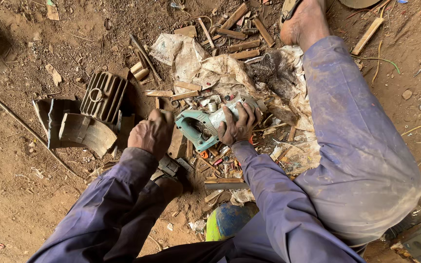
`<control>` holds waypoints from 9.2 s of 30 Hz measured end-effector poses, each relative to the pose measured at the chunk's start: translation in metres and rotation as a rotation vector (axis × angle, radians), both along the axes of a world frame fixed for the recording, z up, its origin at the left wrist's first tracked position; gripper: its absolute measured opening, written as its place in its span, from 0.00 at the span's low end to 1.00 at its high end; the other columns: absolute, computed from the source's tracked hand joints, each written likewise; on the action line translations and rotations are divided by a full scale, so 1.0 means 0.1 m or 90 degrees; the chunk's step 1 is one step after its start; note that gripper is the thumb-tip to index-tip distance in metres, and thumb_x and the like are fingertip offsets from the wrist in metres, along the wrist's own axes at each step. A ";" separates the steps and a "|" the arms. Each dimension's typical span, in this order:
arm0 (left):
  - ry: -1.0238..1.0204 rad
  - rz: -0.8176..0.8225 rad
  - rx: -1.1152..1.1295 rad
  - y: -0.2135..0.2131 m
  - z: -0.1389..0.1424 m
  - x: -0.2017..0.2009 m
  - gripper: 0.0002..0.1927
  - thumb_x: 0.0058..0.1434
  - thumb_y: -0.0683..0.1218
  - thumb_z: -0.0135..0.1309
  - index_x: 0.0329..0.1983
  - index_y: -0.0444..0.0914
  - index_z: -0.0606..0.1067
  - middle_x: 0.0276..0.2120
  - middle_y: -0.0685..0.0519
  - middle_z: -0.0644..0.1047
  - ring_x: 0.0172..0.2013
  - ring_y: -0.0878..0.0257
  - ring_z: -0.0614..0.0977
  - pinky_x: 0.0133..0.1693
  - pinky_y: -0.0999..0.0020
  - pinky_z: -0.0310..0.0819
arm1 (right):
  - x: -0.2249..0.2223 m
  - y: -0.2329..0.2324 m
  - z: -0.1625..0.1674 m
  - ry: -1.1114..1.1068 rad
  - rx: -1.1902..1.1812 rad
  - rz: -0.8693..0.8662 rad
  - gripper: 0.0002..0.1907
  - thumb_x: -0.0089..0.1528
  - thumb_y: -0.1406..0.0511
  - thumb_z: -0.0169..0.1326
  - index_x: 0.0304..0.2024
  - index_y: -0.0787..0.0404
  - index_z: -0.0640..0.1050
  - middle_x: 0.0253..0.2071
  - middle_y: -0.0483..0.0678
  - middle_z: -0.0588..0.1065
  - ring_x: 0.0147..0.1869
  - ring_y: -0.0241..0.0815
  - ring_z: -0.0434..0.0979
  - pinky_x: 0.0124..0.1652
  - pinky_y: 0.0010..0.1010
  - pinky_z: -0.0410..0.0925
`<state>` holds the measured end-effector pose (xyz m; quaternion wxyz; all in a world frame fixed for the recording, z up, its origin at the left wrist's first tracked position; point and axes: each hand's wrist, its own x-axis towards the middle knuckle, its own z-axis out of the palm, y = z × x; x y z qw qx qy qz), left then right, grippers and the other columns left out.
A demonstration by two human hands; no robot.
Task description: The person sits on the ground in a scrap-filled workshop and disassembles a teal electric power tool by hand. They use a screwdriver to unscrew parts, pull the motor and housing apart, remove the plastic handle cover, and use pliers to work on the internal components.
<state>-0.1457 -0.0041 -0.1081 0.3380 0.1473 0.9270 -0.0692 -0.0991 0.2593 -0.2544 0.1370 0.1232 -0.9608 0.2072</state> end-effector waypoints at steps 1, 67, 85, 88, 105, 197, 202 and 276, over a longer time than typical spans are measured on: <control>0.001 -0.017 0.010 -0.02 -0.04 0.03 0.07 0.68 0.40 0.46 0.47 0.35 0.73 0.31 0.47 0.75 0.20 0.67 0.75 0.16 0.73 0.70 | 0.00 0.00 0.01 -0.001 -0.002 0.004 0.24 0.70 0.52 0.39 0.55 0.52 0.82 0.60 0.56 0.65 0.70 0.56 0.56 0.69 0.62 0.45; -0.002 0.187 0.196 -0.30 0.64 0.12 0.13 0.67 0.42 0.40 0.54 0.35 0.64 0.40 0.41 0.71 0.18 0.64 0.73 0.14 0.71 0.69 | -0.16 -0.38 0.63 -0.170 0.050 0.064 0.09 0.55 0.67 0.58 0.37 0.62 0.77 0.44 0.54 0.71 0.54 0.52 0.70 0.59 0.57 0.61; 0.091 0.257 0.243 -0.56 0.40 0.16 0.13 0.69 0.44 0.37 0.54 0.35 0.64 0.38 0.40 0.69 0.26 0.57 0.77 0.22 0.66 0.77 | 0.01 -0.74 0.78 -0.264 0.028 0.202 0.11 0.57 0.67 0.57 0.41 0.61 0.76 0.39 0.55 0.72 0.49 0.56 0.73 0.53 0.50 0.65; 0.112 0.157 0.309 -0.51 0.26 0.23 0.20 0.66 0.39 0.40 0.62 0.35 0.62 0.42 0.37 0.69 0.29 0.55 0.78 0.28 0.68 0.79 | 0.01 -0.76 0.74 -0.272 0.056 0.196 0.10 0.55 0.67 0.58 0.38 0.62 0.75 0.38 0.56 0.72 0.48 0.56 0.73 0.52 0.50 0.64; 0.309 0.321 0.072 -0.90 0.19 0.12 0.12 0.62 0.51 0.45 0.31 0.41 0.75 0.22 0.53 0.73 0.20 0.63 0.74 0.18 0.61 0.64 | -0.24 -1.43 0.43 -0.361 0.083 0.299 0.11 0.56 0.66 0.64 0.39 0.64 0.79 0.38 0.58 0.76 0.46 0.58 0.75 0.48 0.50 0.69; -0.217 0.066 0.125 0.59 0.59 0.24 0.18 0.75 0.51 0.44 0.32 0.40 0.78 0.24 0.52 0.77 0.20 0.68 0.69 0.21 0.69 0.65 | -0.62 -0.33 0.77 -0.430 0.478 0.505 0.38 0.56 0.64 0.60 0.68 0.56 0.63 0.61 0.57 0.68 0.69 0.60 0.63 0.69 0.66 0.45; -0.119 0.179 0.159 0.59 0.57 0.15 0.16 0.73 0.47 0.42 0.32 0.39 0.76 0.23 0.51 0.76 0.18 0.66 0.70 0.18 0.67 0.66 | -0.58 -0.13 0.51 -0.365 0.405 0.500 0.29 0.62 0.68 0.52 0.66 0.59 0.66 0.58 0.57 0.71 0.67 0.58 0.67 0.69 0.64 0.50; -0.301 0.546 -0.012 0.93 0.12 -0.45 0.17 0.69 0.52 0.53 0.46 0.32 0.76 0.43 0.40 0.79 0.42 0.51 0.83 0.46 0.59 0.79 | -0.69 0.02 0.51 -0.353 0.388 0.518 0.28 0.62 0.65 0.49 0.65 0.61 0.67 0.58 0.54 0.71 0.62 0.52 0.70 0.63 0.63 0.56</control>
